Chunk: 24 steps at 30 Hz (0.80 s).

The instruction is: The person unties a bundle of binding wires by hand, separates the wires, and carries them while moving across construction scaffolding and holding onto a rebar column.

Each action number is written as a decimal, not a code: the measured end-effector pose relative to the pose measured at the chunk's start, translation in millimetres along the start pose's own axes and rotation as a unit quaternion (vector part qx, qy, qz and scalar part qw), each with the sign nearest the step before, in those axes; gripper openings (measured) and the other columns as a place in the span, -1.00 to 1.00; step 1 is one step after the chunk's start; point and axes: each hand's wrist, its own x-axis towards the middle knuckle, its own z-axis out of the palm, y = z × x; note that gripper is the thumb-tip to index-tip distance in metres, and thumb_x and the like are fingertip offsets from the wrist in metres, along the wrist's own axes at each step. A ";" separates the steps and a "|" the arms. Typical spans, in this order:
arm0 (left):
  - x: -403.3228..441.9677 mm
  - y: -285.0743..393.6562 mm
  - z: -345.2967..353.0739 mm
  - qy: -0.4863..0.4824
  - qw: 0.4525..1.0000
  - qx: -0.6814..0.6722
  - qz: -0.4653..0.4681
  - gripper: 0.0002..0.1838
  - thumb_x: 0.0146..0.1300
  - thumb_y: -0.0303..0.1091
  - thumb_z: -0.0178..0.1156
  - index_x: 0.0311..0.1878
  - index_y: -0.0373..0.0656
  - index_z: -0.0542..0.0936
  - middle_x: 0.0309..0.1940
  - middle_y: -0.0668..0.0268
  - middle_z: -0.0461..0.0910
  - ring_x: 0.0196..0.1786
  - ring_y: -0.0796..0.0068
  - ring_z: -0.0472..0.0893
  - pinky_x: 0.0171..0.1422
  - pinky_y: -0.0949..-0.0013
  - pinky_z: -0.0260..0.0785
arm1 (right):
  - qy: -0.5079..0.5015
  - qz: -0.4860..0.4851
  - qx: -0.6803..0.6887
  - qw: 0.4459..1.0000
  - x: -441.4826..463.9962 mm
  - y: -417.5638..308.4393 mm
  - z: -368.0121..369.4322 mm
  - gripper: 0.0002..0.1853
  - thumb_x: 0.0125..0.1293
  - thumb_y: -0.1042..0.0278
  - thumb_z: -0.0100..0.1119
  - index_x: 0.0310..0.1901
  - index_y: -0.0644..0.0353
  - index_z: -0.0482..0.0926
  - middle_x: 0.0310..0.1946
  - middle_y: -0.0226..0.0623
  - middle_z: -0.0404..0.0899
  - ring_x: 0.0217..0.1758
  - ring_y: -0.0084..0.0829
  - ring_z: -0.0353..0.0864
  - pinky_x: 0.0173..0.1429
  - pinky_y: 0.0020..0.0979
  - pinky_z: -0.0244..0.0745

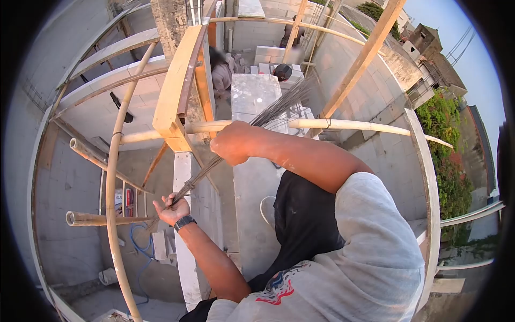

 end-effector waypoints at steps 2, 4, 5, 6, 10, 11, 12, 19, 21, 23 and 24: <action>-1.1 1.3 0.6 0.017 1.000 -0.021 -0.004 -0.59 0.21 -0.14 0.40 -0.29 -0.21 0.40 -0.64 0.40 0.23 -0.53 0.42 0.38 -0.19 0.29 0.47 | -0.001 0.005 0.007 1.000 -2.3 0.9 -1.7 -0.81 -0.05 0.49 0.16 -0.36 0.19 0.70 -0.40 -0.21 0.71 -0.30 -0.12 0.72 -0.34 -0.09 0.56; 0.6 -4.7 -2.1 0.014 1.000 -0.028 -0.006 -0.59 0.22 -0.12 0.38 -0.30 -0.22 0.40 -0.63 0.38 0.27 -0.50 0.40 0.41 -0.16 0.27 0.48 | -0.001 0.002 0.012 1.000 -4.5 0.8 -5.2 -0.80 -0.05 0.49 0.16 -0.35 0.19 0.70 -0.40 -0.21 0.71 -0.28 -0.13 0.72 -0.33 -0.09 0.56; 1.9 -6.5 -3.6 0.010 0.999 -0.035 -0.008 -0.59 0.24 -0.10 0.36 -0.31 -0.23 0.40 -0.62 0.36 0.30 -0.47 0.38 0.44 -0.13 0.24 0.49 | -0.010 0.017 0.010 1.000 -7.8 0.7 -6.9 -0.82 0.04 0.41 0.20 -0.27 0.15 0.66 -0.38 -0.22 0.69 -0.24 -0.11 0.71 -0.25 -0.08 0.57; -3.7 -9.7 -0.3 0.012 0.999 -0.043 0.005 -0.59 0.24 -0.10 0.36 -0.31 -0.23 0.40 -0.62 0.36 0.30 -0.47 0.38 0.44 -0.13 0.24 0.49 | -0.019 0.027 0.008 0.999 -9.4 1.0 -7.6 -0.81 0.13 0.33 0.24 -0.20 0.12 0.61 -0.36 -0.23 0.68 -0.19 -0.09 0.70 -0.18 -0.07 0.57; -13.5 -25.7 4.5 -0.011 1.000 -0.007 -0.008 -0.61 0.34 -0.07 0.24 -0.34 -0.20 0.40 -0.53 0.30 0.47 -0.41 0.37 0.50 -0.04 0.23 0.50 | -0.019 0.009 0.062 0.998 -16.9 4.3 -13.0 -0.67 0.22 0.13 0.31 -0.03 0.06 0.62 -0.24 -0.21 0.69 -0.09 -0.09 0.69 -0.04 -0.05 0.54; -17.1 -27.3 6.7 -0.009 1.000 -0.018 0.012 -0.61 0.34 -0.07 0.24 -0.34 -0.20 0.40 -0.53 0.30 0.47 -0.41 0.37 0.50 -0.04 0.23 0.50 | -0.020 0.008 0.072 0.997 -18.4 5.6 -13.4 -0.65 0.22 0.12 0.31 0.00 0.05 0.62 -0.24 -0.19 0.69 -0.09 -0.09 0.69 -0.02 -0.05 0.53; -20.7 -30.8 9.5 -0.012 1.000 -0.011 0.008 -0.63 0.35 -0.07 0.23 -0.33 -0.19 0.40 -0.53 0.31 0.47 -0.42 0.38 0.50 -0.04 0.23 0.50 | -0.021 0.012 0.082 0.996 -18.2 5.8 -13.7 -0.63 0.23 0.11 0.32 0.03 0.04 0.62 -0.24 -0.17 0.69 -0.09 -0.08 0.68 -0.01 -0.05 0.53; -16.1 -31.5 3.7 -0.021 1.000 -0.005 -0.007 -0.66 0.37 -0.08 0.22 -0.29 -0.16 0.43 -0.51 0.36 0.43 -0.44 0.44 0.49 -0.03 0.23 0.51 | -0.015 -0.003 0.060 0.998 -18.1 7.9 -12.5 -0.61 0.22 0.11 0.32 0.04 0.06 0.62 -0.28 -0.14 0.69 -0.09 -0.09 0.68 -0.01 -0.09 0.52; -14.3 -29.2 0.5 -0.035 0.999 -0.010 0.000 -0.64 0.35 -0.08 0.24 -0.33 -0.19 0.43 -0.53 0.31 0.46 -0.39 0.38 0.51 0.02 0.25 0.52 | -0.019 -0.002 0.069 0.997 -17.9 4.8 -13.6 -0.60 0.23 0.10 0.33 0.06 0.05 0.62 -0.28 -0.13 0.69 -0.10 -0.08 0.68 -0.02 -0.08 0.52; -18.3 -29.5 -0.6 -0.052 0.998 0.005 0.020 -0.62 0.34 -0.08 0.26 -0.36 -0.20 0.43 -0.55 0.29 0.49 -0.37 0.36 0.54 0.10 0.26 0.53 | -0.025 -0.002 0.068 0.997 -17.9 1.2 -15.8 -0.60 0.23 0.09 0.33 0.07 0.03 0.62 -0.27 -0.13 0.69 -0.10 -0.08 0.68 -0.02 -0.08 0.52; -20.9 -30.9 1.0 -0.053 0.998 -0.005 0.030 -0.62 0.34 -0.08 0.26 -0.36 -0.20 0.43 -0.55 0.29 0.49 -0.37 0.36 0.54 0.10 0.26 0.53 | -0.032 0.007 0.071 0.997 -17.6 -0.2 -18.1 -0.59 0.23 0.08 0.33 0.08 0.02 0.61 -0.27 -0.13 0.70 -0.10 -0.07 0.68 -0.02 -0.08 0.52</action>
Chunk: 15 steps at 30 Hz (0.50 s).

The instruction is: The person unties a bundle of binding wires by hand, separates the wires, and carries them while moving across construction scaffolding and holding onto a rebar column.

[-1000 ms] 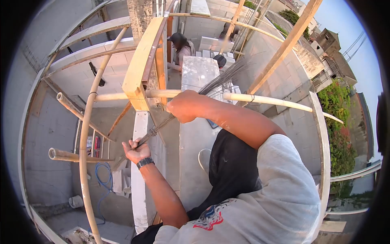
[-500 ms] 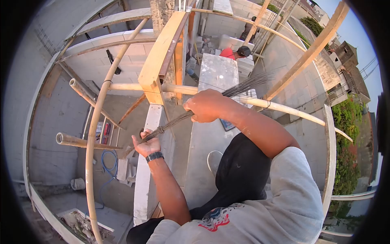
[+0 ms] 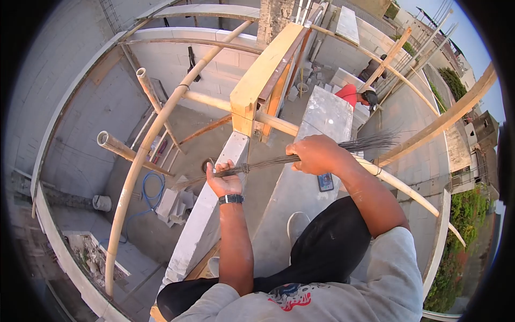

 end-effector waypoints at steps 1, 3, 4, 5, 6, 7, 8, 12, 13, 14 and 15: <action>-2.2 -0.7 2.2 -0.004 1.000 0.012 0.005 -0.63 0.34 -0.09 0.26 -0.36 -0.19 0.43 -0.55 0.31 0.49 -0.39 0.39 0.55 0.11 0.25 0.53 | 0.001 -0.011 -0.008 1.000 0.1 -1.7 -2.4 -0.59 0.23 0.08 0.33 0.08 0.02 0.61 -0.27 -0.13 0.70 -0.10 -0.07 0.68 -0.02 -0.08 0.52; -8.6 -0.2 8.7 -0.007 0.999 0.031 0.006 -0.67 0.34 -0.12 0.27 -0.36 -0.14 0.44 -0.53 0.36 0.51 -0.43 0.48 0.57 0.14 0.22 0.54 | -0.012 0.010 -0.016 1.000 -0.1 -5.0 -5.1 -0.64 0.25 0.14 0.31 0.06 0.03 0.63 -0.19 -0.19 0.71 -0.07 -0.10 0.69 -0.03 -0.10 0.55; -9.7 0.5 10.1 -0.008 1.000 0.026 0.013 -0.67 0.34 -0.12 0.27 -0.36 -0.14 0.44 -0.53 0.36 0.51 -0.43 0.48 0.57 0.14 0.22 0.54 | -0.010 0.003 -0.021 1.000 -0.3 -5.0 -3.8 -0.64 0.25 0.14 0.31 0.06 0.03 0.63 -0.19 -0.19 0.71 -0.07 -0.10 0.69 -0.03 -0.10 0.55; -10.3 1.1 11.9 -0.015 0.999 0.029 0.019 -0.68 0.34 -0.12 0.27 -0.37 -0.12 0.43 -0.53 0.37 0.51 -0.42 0.48 0.58 0.14 0.22 0.54 | 0.002 -0.003 -0.015 1.000 -0.4 -4.1 -2.0 -0.64 0.25 0.14 0.31 0.06 0.04 0.63 -0.19 -0.18 0.71 -0.07 -0.10 0.69 -0.02 -0.10 0.55; -11.0 2.5 13.4 -0.021 0.999 0.033 0.022 -0.68 0.34 -0.12 0.27 -0.37 -0.10 0.43 -0.53 0.37 0.52 -0.41 0.48 0.59 0.13 0.23 0.54 | 0.013 -0.006 -0.008 1.000 0.6 -4.2 -1.2 -0.63 0.25 0.14 0.31 0.06 0.05 0.63 -0.20 -0.17 0.71 -0.07 -0.09 0.69 -0.02 -0.10 0.55; -11.4 4.3 14.7 -0.021 0.999 0.031 0.022 -0.68 0.33 -0.12 0.28 -0.40 -0.08 0.43 -0.54 0.38 0.52 -0.39 0.48 0.60 0.13 0.23 0.54 | 0.014 -0.007 -0.009 1.000 2.0 -5.4 -1.8 -0.63 0.25 0.14 0.31 0.06 0.05 0.63 -0.20 -0.17 0.71 -0.07 -0.09 0.69 -0.02 -0.10 0.55; -12.1 5.7 15.8 -0.020 0.999 0.031 0.021 -0.68 0.33 -0.12 0.28 -0.40 -0.08 0.43 -0.54 0.38 0.52 -0.39 0.48 0.60 0.13 0.23 0.54 | 0.001 -0.006 -0.005 1.000 2.7 -6.4 -2.3 -0.63 0.25 0.13 0.31 0.06 0.04 0.63 -0.19 -0.17 0.71 -0.07 -0.09 0.69 -0.01 -0.10 0.55; -8.8 11.6 12.9 -0.018 0.997 0.060 0.044 -0.67 0.33 -0.12 0.28 -0.41 -0.08 0.42 -0.55 0.36 0.52 -0.36 0.43 0.61 0.10 0.23 0.56 | 0.025 -0.047 0.007 0.999 4.9 -1.7 5.1 -0.59 0.25 0.08 0.31 0.11 0.02 0.62 -0.21 -0.09 0.69 -0.06 -0.04 0.67 0.00 -0.07 0.53; -6.1 8.7 10.1 -0.027 0.995 0.081 0.055 -0.68 0.33 -0.12 0.28 -0.41 -0.08 0.42 -0.54 0.34 0.52 -0.34 0.41 0.62 0.09 0.23 0.57 | 0.019 -0.045 0.006 0.999 4.0 -2.8 4.1 -0.59 0.26 0.09 0.31 0.10 0.03 0.62 -0.21 -0.09 0.69 -0.05 -0.05 0.67 0.00 -0.07 0.53; -13.9 7.6 17.1 -0.029 0.993 0.097 0.061 -0.67 0.33 -0.13 0.27 -0.41 -0.07 0.39 -0.51 0.33 0.52 -0.31 0.38 0.63 0.07 0.22 0.58 | 0.013 -0.034 0.008 0.999 5.4 -5.6 1.8 -0.59 0.26 0.09 0.30 0.10 0.04 0.62 -0.20 -0.10 0.70 -0.05 -0.05 0.67 0.01 -0.07 0.54; -20.2 6.6 19.0 -0.048 0.989 0.130 0.059 -0.66 0.31 -0.09 0.31 -0.24 -0.12 0.43 -0.38 0.29 0.53 -0.26 0.40 0.61 0.04 0.26 0.56 | 0.040 -0.051 0.009 0.998 9.6 -2.4 8.0 -0.62 0.25 0.11 0.30 0.07 0.04 0.64 -0.22 -0.11 0.70 -0.06 -0.04 0.68 0.00 -0.05 0.55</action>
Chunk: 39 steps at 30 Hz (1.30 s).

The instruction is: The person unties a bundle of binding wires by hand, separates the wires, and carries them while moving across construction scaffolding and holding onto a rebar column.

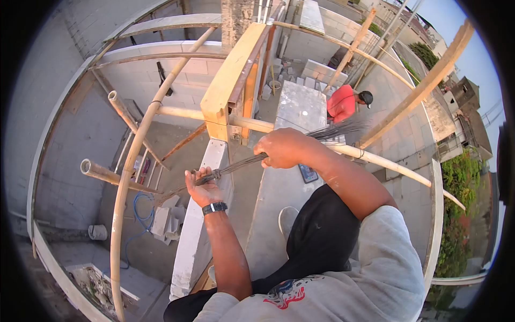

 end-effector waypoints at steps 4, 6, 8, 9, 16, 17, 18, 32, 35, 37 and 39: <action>21.1 -5.2 -18.8 -0.048 0.998 0.037 -0.003 -0.72 0.43 -0.16 0.15 -0.10 -0.22 0.49 -0.21 0.28 0.63 -0.14 0.34 0.67 0.07 0.23 0.60 | 0.016 0.003 -0.013 1.000 7.1 -9.8 -6.0 -0.75 0.17 0.21 0.30 -0.15 0.09 0.71 -0.34 -0.18 0.71 -0.17 -0.06 0.71 -0.11 -0.05 0.58; 35.8 -3.5 -21.6 -0.043 0.998 0.054 0.007 -0.72 0.47 -0.19 0.08 -0.08 -0.26 0.49 -0.20 0.27 0.63 -0.07 0.28 0.67 0.10 0.17 0.61 | 0.021 0.012 -0.025 0.999 14.7 -14.1 -8.5 -0.80 0.07 0.35 0.24 -0.26 0.11 0.74 -0.35 -0.20 0.73 -0.23 -0.09 0.72 -0.23 -0.05 0.57; 57.6 2.1 -24.4 -0.027 0.998 0.062 0.020 -0.76 0.46 -0.25 0.07 -0.09 -0.27 0.49 -0.18 0.26 0.63 -0.06 0.25 0.66 0.13 0.07 0.59 | 0.045 0.024 -0.004 0.999 29.6 -17.3 -4.1 -0.78 -0.02 0.35 0.27 -0.28 0.07 0.76 -0.34 -0.23 0.74 -0.23 -0.13 0.73 -0.25 -0.05 0.57; 60.7 5.1 -18.9 -0.002 0.996 0.087 0.028 -0.77 0.44 -0.26 0.08 -0.10 -0.26 0.50 -0.17 0.27 0.64 -0.06 0.24 0.67 0.18 0.08 0.57 | 0.053 0.024 -0.009 0.998 39.4 -19.1 -2.8 -0.77 -0.02 0.36 0.27 -0.26 0.05 0.76 -0.34 -0.26 0.74 -0.22 -0.16 0.73 -0.26 -0.04 0.57; 89.4 6.0 -7.7 -0.010 0.995 0.101 0.022 -0.74 0.42 -0.24 0.07 -0.18 -0.29 0.52 -0.19 0.24 0.64 -0.05 0.18 0.68 0.18 0.06 0.55 | 0.032 0.039 -0.051 0.997 68.9 -13.6 -4.6 -0.70 0.03 0.22 0.36 -0.13 -0.11 0.76 -0.23 -0.48 0.75 -0.11 -0.28 0.71 -0.21 -0.11 0.54; 93.4 5.7 -6.8 -0.010 0.995 0.102 0.022 -0.74 0.42 -0.24 0.07 -0.18 -0.29 0.52 -0.19 0.24 0.64 -0.05 0.18 0.68 0.18 0.06 0.55 | 0.032 0.039 -0.050 0.997 68.4 -11.4 -4.4 -0.70 0.03 0.22 0.36 -0.13 -0.11 0.76 -0.23 -0.48 0.75 -0.11 -0.28 0.71 -0.21 -0.11 0.54; 98.1 4.2 -6.1 -0.011 0.995 0.097 0.027 -0.74 0.42 -0.24 0.07 -0.19 -0.29 0.51 -0.23 0.25 0.63 -0.05 0.17 0.68 0.17 0.03 0.55 | 0.042 0.039 -0.057 0.997 67.1 -8.4 -4.0 -0.70 0.04 0.22 0.36 -0.13 -0.12 0.76 -0.23 -0.49 0.75 -0.11 -0.29 0.71 -0.21 -0.12 0.53; 92.4 -10.5 3.8 -0.008 0.996 0.090 -0.028 -0.80 0.40 -0.18 0.08 -0.23 -0.10 0.45 -0.39 0.40 0.56 -0.16 0.26 0.68 0.05 0.13 0.53 | 0.013 0.060 -0.043 0.997 64.4 2.0 0.6 -0.69 0.00 0.26 0.39 -0.14 -0.08 0.76 -0.27 -0.47 0.75 -0.14 -0.30 0.71 -0.21 -0.11 0.50; 87.7 -10.7 5.9 -0.006 0.996 0.072 -0.045 -0.80 0.39 -0.16 0.10 -0.22 -0.09 0.46 -0.39 0.41 0.56 -0.17 0.28 0.68 0.04 0.15 0.53 | -0.012 0.067 -0.059 0.996 76.3 2.0 4.9 -0.68 -0.03 0.28 0.42 -0.14 -0.07 0.76 -0.27 -0.48 0.75 -0.16 -0.31 0.71 -0.25 -0.13 0.50; 95.7 -9.7 -1.3 -0.014 0.996 0.070 -0.052 -0.79 0.39 -0.15 0.11 -0.22 -0.09 0.47 -0.39 0.41 0.56 -0.18 0.29 0.68 0.03 0.17 0.51 | 0.004 0.057 -0.074 0.996 87.3 3.2 9.2 -0.66 -0.05 0.29 0.42 -0.13 -0.07 0.76 -0.26 -0.48 0.75 -0.17 -0.31 0.71 -0.31 -0.13 0.50; 98.9 -4.5 -4.8 -0.023 0.996 0.070 -0.059 -0.78 0.39 -0.14 0.12 -0.23 -0.09 0.48 -0.39 0.41 0.57 -0.18 0.30 0.67 0.02 0.18 0.49 | -0.001 0.058 -0.070 0.996 84.9 0.1 9.1 -0.63 -0.03 0.21 0.45 -0.10 -0.10 0.75 -0.20 -0.48 0.74 -0.12 -0.31 0.70 -0.23 -0.14 0.48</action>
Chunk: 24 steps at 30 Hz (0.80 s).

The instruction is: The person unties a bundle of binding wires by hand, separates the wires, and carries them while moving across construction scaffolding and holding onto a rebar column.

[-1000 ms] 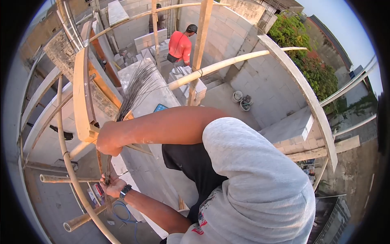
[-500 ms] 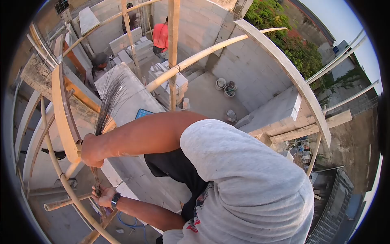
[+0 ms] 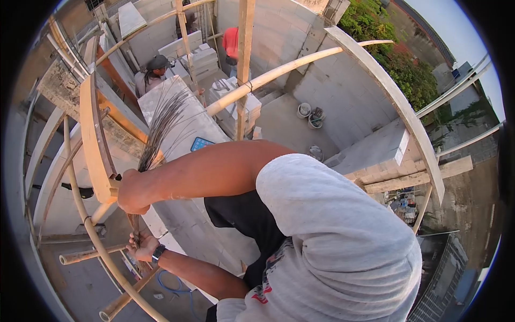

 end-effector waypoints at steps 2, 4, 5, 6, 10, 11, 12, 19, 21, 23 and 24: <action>-3.2 -0.5 0.7 0.016 1.000 0.025 -0.003 -0.77 0.39 -0.12 0.13 -0.22 -0.09 0.49 -0.37 0.40 0.59 -0.17 0.33 0.66 0.01 0.21 0.44 | -0.008 0.005 0.004 1.000 -2.6 -1.8 -1.7 -0.60 -0.01 0.12 0.47 -0.06 -0.13 0.74 -0.13 -0.48 0.73 -0.07 -0.30 0.69 -0.15 -0.15 0.45; -1.1 -0.3 -1.4 0.017 1.000 0.020 -0.002 -0.76 0.39 -0.11 0.13 -0.23 -0.09 0.49 -0.36 0.39 0.60 -0.16 0.34 0.66 0.01 0.21 0.42 | -0.023 0.012 0.004 1.000 -2.2 -4.3 -2.8 -0.60 0.00 0.10 0.47 -0.05 -0.14 0.74 -0.13 -0.48 0.73 -0.03 -0.29 0.68 -0.10 -0.13 0.43; -0.1 -0.8 -2.1 0.018 1.000 0.015 -0.003 -0.75 0.39 -0.10 0.13 -0.23 -0.09 0.50 -0.35 0.39 0.61 -0.16 0.35 0.65 0.02 0.22 0.40 | -0.022 0.010 0.003 1.000 -3.3 -4.8 -3.7 -0.60 0.00 0.10 0.47 -0.05 -0.14 0.74 -0.13 -0.48 0.73 -0.03 -0.29 0.68 -0.10 -0.13 0.43; -0.1 -1.5 -2.3 0.018 1.000 0.013 -0.001 -0.75 0.39 -0.10 0.13 -0.23 -0.09 0.50 -0.35 0.39 0.61 -0.16 0.35 0.65 0.02 0.22 0.40 | -0.019 0.008 0.003 1.000 -7.7 -4.7 -5.2 -0.59 0.00 0.10 0.47 -0.04 -0.15 0.74 -0.12 -0.47 0.73 -0.01 -0.28 0.67 -0.07 -0.13 0.42; -6.2 -2.4 0.0 0.012 1.000 0.005 -0.015 -0.73 0.41 -0.08 0.11 -0.24 -0.10 0.50 -0.32 0.36 0.63 -0.17 0.34 0.64 0.03 0.21 0.44 | 0.026 -0.006 0.010 1.000 -36.7 -4.3 -15.2 -0.67 -0.02 0.32 0.38 -0.13 -0.04 0.76 -0.28 -0.45 0.75 -0.16 -0.26 0.73 -0.31 -0.05 0.57; -9.9 -2.3 1.9 0.019 1.000 0.001 -0.018 -0.72 0.41 -0.08 0.10 -0.25 -0.10 0.50 -0.31 0.34 0.64 -0.17 0.33 0.64 0.03 0.21 0.45 | 0.027 -0.011 0.008 1.000 -39.3 -4.2 -15.0 -0.67 -0.02 0.32 0.38 -0.13 -0.04 0.76 -0.28 -0.45 0.75 -0.16 -0.26 0.73 -0.31 -0.05 0.57; -10.8 -2.5 2.0 0.021 1.000 -0.002 -0.011 -0.72 0.41 -0.08 0.10 -0.25 -0.10 0.50 -0.31 0.34 0.64 -0.17 0.33 0.64 0.03 0.21 0.45 | 0.031 -0.011 0.007 0.999 -40.1 -4.5 -14.7 -0.69 -0.01 0.31 0.38 -0.14 -0.03 0.76 -0.29 -0.45 0.76 -0.18 -0.27 0.74 -0.32 -0.06 0.58; -21.5 -2.4 0.1 0.036 0.998 -0.047 -0.038 -0.76 0.44 -0.18 0.04 -0.31 -0.11 0.46 -0.43 0.36 0.58 -0.25 0.33 0.64 -0.05 0.23 0.48 | 0.052 -0.036 -0.012 0.998 -52.3 -10.1 -15.7 -0.77 0.03 0.31 0.36 -0.22 0.04 0.76 -0.32 -0.43 0.76 -0.23 -0.27 0.75 -0.32 -0.11 0.59; -18.0 -3.7 -6.7 0.032 0.994 -0.071 -0.075 -0.76 0.42 -0.17 0.09 -0.32 -0.10 0.47 -0.45 0.29 0.62 -0.32 0.32 0.64 -0.12 0.20 0.54 | 0.059 -0.052 -0.018 0.997 -61.8 -13.3 -21.6 -0.78 0.03 0.32 0.36 -0.23 0.06 0.76 -0.33 -0.40 0.76 -0.23 -0.27 0.75 -0.31 -0.12 0.60; -17.8 -5.0 -10.3 0.030 0.994 -0.070 -0.075 -0.76 0.43 -0.18 0.09 -0.31 -0.10 0.47 -0.45 0.30 0.61 -0.32 0.34 0.64 -0.12 0.21 0.54 | 0.064 -0.058 -0.021 0.996 -66.4 -14.5 -24.0 -0.79 0.03 0.33 0.35 -0.24 0.07 0.76 -0.34 -0.37 0.76 -0.23 -0.26 0.75 -0.30 -0.14 0.60; -19.4 -5.8 -10.6 0.026 0.994 -0.067 -0.077 -0.77 0.43 -0.18 0.09 -0.30 -0.10 0.47 -0.46 0.32 0.60 -0.33 0.35 0.64 -0.12 0.22 0.54 | 0.065 -0.056 -0.019 0.996 -66.6 -15.0 -24.3 -0.79 0.04 0.35 0.34 -0.24 0.08 0.76 -0.35 -0.35 0.75 -0.24 -0.26 0.75 -0.28 -0.15 0.61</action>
